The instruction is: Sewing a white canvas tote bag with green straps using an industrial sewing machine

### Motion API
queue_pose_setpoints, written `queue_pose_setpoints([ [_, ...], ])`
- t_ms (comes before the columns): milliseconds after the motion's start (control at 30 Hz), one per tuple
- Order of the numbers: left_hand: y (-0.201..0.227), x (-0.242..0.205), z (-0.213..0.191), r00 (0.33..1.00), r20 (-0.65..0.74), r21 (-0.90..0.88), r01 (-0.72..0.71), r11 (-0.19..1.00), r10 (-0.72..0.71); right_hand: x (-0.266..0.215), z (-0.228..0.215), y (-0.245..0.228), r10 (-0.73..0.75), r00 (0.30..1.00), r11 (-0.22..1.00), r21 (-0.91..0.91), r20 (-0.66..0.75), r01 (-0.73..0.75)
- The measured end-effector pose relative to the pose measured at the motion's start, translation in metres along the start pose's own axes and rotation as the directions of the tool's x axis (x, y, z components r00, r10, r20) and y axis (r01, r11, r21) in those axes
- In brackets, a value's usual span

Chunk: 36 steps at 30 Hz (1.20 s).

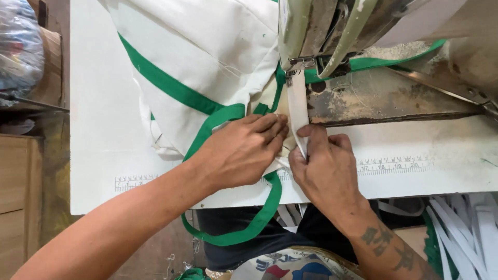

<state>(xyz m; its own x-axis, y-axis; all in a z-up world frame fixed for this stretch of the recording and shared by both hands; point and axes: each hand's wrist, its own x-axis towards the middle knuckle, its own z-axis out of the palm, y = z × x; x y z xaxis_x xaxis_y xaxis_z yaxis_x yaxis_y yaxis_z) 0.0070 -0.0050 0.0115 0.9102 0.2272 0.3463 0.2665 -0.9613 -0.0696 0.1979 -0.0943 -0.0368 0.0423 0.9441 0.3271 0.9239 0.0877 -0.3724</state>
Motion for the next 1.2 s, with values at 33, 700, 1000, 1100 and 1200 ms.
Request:
queue_pose_setpoints([
  [33,0.000,-0.002,0.001,1.000,0.005,0.002,0.003,1.000,-0.003,0.000,-0.001,0.003,0.021,1.000,0.999,0.030,0.006,-0.021],
  [700,-0.013,-0.004,0.008,0.978,0.191,0.099,0.061,0.993,-0.079,0.056,-0.029,0.068,-0.623,0.782,0.776,-0.117,0.007,0.620],
  [1000,-0.019,-0.015,0.019,0.995,0.097,0.048,-0.021,0.999,0.017,0.054,-0.030,0.065,-0.660,0.750,0.749,-0.055,0.042,0.661],
  [1100,-0.025,-0.010,0.015,0.995,0.096,0.020,0.005,1.000,-0.007,0.059,-0.029,0.069,-0.655,0.752,0.746,-0.099,0.075,0.659],
  [1200,-0.032,-0.007,0.012,0.992,0.126,-0.045,0.019,0.999,-0.013,0.061,-0.024,0.075,-0.631,0.769,0.763,-0.091,0.103,0.639],
])
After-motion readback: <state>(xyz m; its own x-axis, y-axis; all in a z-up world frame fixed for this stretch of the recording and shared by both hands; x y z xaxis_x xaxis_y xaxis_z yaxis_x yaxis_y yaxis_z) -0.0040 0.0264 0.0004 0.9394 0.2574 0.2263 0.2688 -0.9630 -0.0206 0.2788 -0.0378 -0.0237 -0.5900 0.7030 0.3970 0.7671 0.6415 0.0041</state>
